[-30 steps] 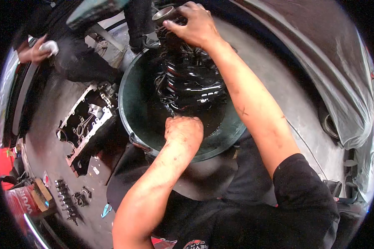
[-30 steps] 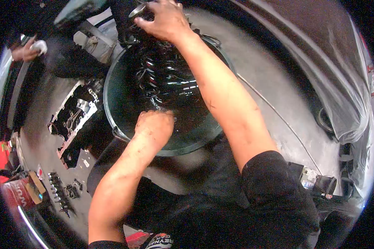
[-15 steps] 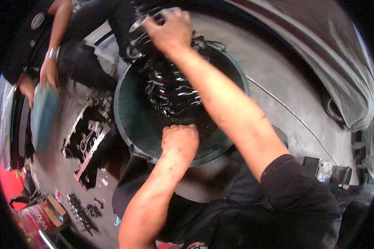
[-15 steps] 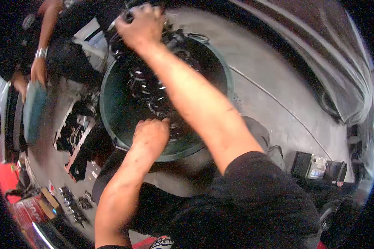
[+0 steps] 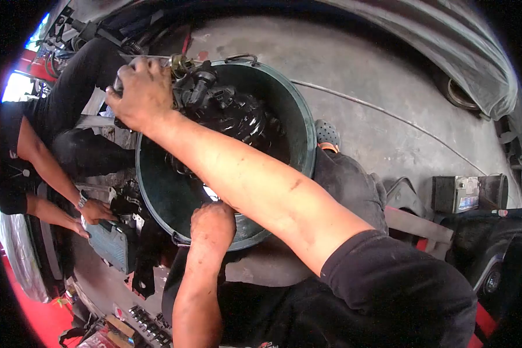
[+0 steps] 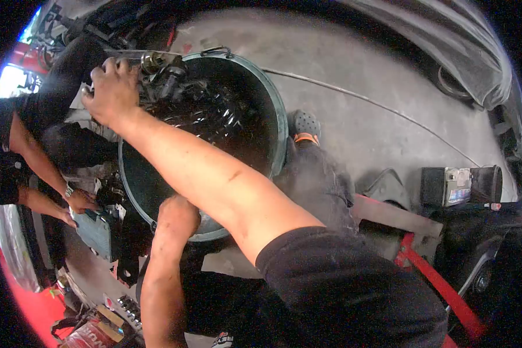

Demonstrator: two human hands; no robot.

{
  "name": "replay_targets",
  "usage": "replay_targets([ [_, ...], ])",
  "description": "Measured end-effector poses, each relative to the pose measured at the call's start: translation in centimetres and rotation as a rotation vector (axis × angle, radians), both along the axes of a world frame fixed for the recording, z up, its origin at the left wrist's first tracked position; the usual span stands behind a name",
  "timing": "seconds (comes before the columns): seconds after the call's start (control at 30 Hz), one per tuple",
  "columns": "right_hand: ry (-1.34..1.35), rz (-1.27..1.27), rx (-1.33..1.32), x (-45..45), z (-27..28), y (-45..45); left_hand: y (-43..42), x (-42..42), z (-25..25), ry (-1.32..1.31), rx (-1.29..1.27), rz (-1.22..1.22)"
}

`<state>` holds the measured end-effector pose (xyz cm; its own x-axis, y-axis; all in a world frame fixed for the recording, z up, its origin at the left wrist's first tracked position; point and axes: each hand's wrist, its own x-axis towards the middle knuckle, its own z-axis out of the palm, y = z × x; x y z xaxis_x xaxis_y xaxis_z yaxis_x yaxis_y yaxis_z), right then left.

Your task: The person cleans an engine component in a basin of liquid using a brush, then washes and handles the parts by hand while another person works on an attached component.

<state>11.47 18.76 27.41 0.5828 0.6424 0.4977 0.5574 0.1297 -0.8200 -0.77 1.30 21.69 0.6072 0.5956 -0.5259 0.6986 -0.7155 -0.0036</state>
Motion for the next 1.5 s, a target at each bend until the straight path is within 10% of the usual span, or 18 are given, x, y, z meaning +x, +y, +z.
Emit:
replay_targets([
  [1.5, 0.011, 0.369, -0.024, 4.0, -0.1, 3.5, -2.0, 0.8, -0.2, 0.025, -0.201, 0.105],
])
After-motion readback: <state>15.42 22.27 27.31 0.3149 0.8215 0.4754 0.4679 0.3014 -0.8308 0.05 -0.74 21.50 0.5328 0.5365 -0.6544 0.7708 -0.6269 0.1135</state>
